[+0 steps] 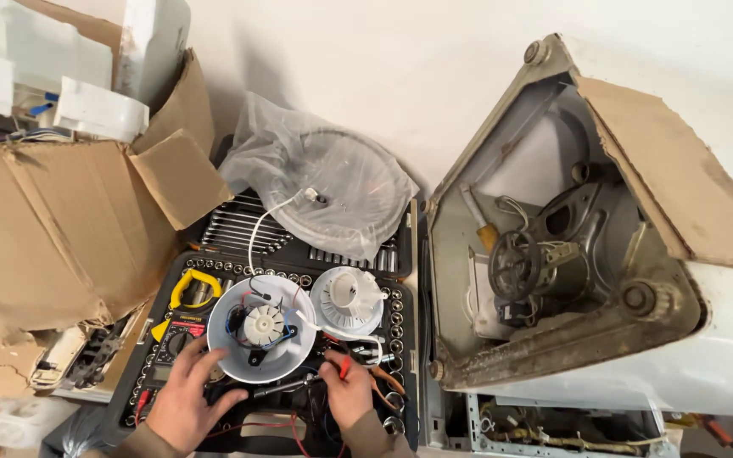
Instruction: The person holds a disassembled white appliance motor and uses a multimeter to test its electrical connections. They connect the multimeter probes to the motor's wires and observe the readings on the device's screen.
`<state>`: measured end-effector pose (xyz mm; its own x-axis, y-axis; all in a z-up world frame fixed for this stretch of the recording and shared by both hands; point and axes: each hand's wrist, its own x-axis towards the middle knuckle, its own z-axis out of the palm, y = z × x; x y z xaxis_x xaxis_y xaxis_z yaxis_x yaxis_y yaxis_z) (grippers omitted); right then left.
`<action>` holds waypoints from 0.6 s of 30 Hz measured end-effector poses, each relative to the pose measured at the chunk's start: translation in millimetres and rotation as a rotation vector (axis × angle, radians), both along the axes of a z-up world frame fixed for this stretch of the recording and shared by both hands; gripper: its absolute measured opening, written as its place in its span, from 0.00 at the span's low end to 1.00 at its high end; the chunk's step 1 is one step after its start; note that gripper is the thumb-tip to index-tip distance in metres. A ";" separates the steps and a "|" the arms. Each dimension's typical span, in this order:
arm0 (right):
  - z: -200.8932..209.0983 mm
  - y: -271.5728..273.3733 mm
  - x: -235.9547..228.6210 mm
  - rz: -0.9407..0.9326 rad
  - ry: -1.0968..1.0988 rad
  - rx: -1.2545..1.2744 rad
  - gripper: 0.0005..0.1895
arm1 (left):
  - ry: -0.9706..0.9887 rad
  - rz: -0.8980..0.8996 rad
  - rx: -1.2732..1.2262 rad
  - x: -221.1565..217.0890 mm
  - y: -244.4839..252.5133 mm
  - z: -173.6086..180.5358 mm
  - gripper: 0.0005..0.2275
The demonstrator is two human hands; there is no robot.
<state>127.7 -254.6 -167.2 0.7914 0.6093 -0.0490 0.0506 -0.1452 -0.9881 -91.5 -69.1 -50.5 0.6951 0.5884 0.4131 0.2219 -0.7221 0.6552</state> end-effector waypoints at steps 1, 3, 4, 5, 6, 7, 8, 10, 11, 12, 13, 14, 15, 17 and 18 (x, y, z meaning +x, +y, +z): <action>-4.8 -2.2 -0.4 0.002 0.000 0.040 0.17 | 0.014 -0.044 -0.065 5.4 0.3 1.4 0.28; -7.0 -2.8 0.0 -0.043 0.142 0.013 0.17 | -0.023 -0.043 -0.046 8.6 8.9 -20.5 0.22; -8.4 -3.8 -0.9 -0.086 0.282 -0.015 0.18 | -0.063 -0.042 -0.029 9.9 13.2 -31.3 0.16; -4.5 -3.5 -1.5 -0.094 0.286 -0.012 0.18 | -0.058 -0.050 -0.026 9.3 15.7 -32.7 0.16; -0.4 -3.2 -2.4 -0.084 0.273 -0.009 0.17 | -0.071 -0.030 -0.017 8.4 18.2 -33.9 0.16; 4.1 -1.4 -1.8 -0.072 0.257 -0.005 0.17 | -0.086 -0.009 -0.006 8.5 21.9 -34.6 0.16; 5.7 -0.7 -1.1 -0.078 0.259 0.001 0.17 | -0.084 -0.017 -0.002 9.0 21.9 -26.1 0.16; 8.6 2.7 -2.2 -0.096 0.239 -0.015 0.17 | -0.078 0.038 -0.010 7.3 23.1 -8.4 0.18; 3.5 2.9 -0.7 -0.099 0.243 -0.013 0.17 | -0.074 0.035 -0.008 9.9 23.9 1.7 0.18; -1.8 3.5 0.2 -0.082 0.278 -0.013 0.17 | -0.134 0.005 -0.063 12.0 25.2 11.6 0.16; -6.9 3.8 2.3 -0.058 0.310 -0.015 0.18 | -0.197 -0.019 -0.119 13.8 24.9 20.8 0.15; -7.7 3.7 2.6 -0.055 0.312 -0.016 0.18 | -0.196 -0.015 -0.120 19.7 28.6 35.0 0.15; -8.6 3.7 2.9 -0.032 0.225 0.002 0.18 | -0.157 -0.005 -0.020 24.4 31.6 48.6 0.16; -7.9 3.3 2.1 0.004 0.138 0.017 0.19 | -0.117 0.017 0.077 35.9 38.6 64.8 0.18; -6.3 2.6 1.5 0.030 0.095 0.035 0.19 | -0.093 0.030 0.024 43.1 42.6 67.5 0.18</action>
